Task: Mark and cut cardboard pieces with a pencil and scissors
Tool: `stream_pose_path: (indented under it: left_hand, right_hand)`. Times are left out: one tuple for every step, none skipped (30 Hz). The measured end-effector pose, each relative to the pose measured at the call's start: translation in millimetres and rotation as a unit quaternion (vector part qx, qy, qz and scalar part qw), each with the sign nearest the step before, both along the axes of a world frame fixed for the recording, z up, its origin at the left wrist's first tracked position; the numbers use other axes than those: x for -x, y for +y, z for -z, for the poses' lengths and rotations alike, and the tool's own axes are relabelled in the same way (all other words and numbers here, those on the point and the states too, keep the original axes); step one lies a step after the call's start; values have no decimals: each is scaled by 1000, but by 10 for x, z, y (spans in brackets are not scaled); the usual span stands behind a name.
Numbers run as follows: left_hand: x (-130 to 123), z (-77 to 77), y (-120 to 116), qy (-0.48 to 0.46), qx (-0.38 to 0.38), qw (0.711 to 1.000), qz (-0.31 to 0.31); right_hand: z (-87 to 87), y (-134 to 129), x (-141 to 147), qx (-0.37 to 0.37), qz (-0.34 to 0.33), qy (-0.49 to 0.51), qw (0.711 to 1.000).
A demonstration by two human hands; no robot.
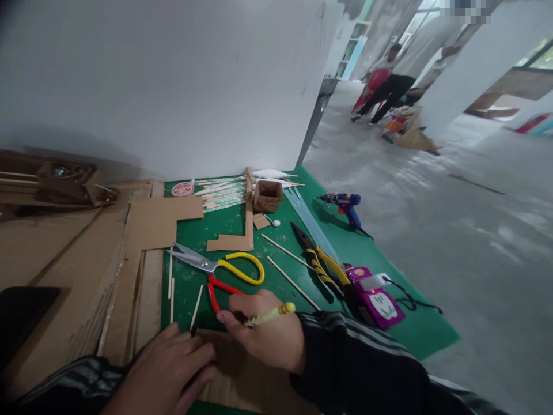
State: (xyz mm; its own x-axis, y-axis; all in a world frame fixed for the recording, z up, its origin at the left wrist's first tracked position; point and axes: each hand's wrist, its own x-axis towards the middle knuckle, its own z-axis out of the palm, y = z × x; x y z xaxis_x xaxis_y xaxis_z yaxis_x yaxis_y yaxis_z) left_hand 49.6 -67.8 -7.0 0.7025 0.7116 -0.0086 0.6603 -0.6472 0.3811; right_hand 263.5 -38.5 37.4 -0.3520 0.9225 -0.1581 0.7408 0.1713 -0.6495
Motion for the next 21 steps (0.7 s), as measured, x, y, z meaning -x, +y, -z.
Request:
stream_pose_path:
  left_hand:
    - [-3,-8,1,-3,1,1000,0]
    - [-7,-16,4,-3,4,1000,2]
    - [-11,-21,7,-3,8,1000,6]
    - [-15,-23,11,-5,11,1000,10]
    - [-19,-21,15,-8,15,1000,12]
    - [-21,-16,17,-13,18,1000,14]
    - [-22,-8,19,-20,21,999,16]
    - [-21,3,17,-29,21,999,18]
    - [-19,14,14,-35,18,999,19]
    - [-16,25,9,-38,15,999,20]
    - [-13,33,2,-37,11,999,20]
    - [-10,36,-5,-36,6,999,17]
    - [-7,34,-11,-35,3,999,13]
    - [-6,27,-15,-34,2,999,9]
    - [-7,16,-16,-37,2,999,4]
    - [-8,4,-15,-41,5,999,2]
    - [-10,-7,-13,-44,12,999,4]
    - [-11,-15,-9,-44,21,999,7]
    - [-11,-16,-7,-41,28,999,10]
    - [-9,-10,-5,-38,32,999,13]
    - [-6,1,-5,-35,36,999,16]
  right_hand:
    - [2,13,31,-1,0,9,1000]
    - [6,25,64,0,0,18,1000]
    - [11,36,98,3,-1,29,1000]
    - [18,47,133,5,-2,37,999]
    - [27,58,169,8,-5,44,999]
    - [38,69,205,11,-8,47,999]
    - [49,83,237,16,-12,49,999]
    - [60,98,265,17,-14,49,999]
    - [66,115,282,18,-16,51,998]
    - [67,132,286,18,-20,57,998]
    - [60,147,273,20,-25,67,997]
    - [46,157,241,24,-31,76,996]
    - [23,159,188,26,-40,79,996]
    - [-5,147,117,24,-51,74,996]
    - [-37,120,32,18,-64,59,996]
    - [-67,72,-62,1,-78,33,996]
    - [-93,5,-158,-19,-93,12,995]
    - [-110,-83,-251,-21,-101,-4,995]
    - [-115,-189,-335,-11,-86,-31,996]
    - [-104,-309,-407,-1,-78,-58,995]
    - [-79,-436,-462,-1,-56,-85,995]
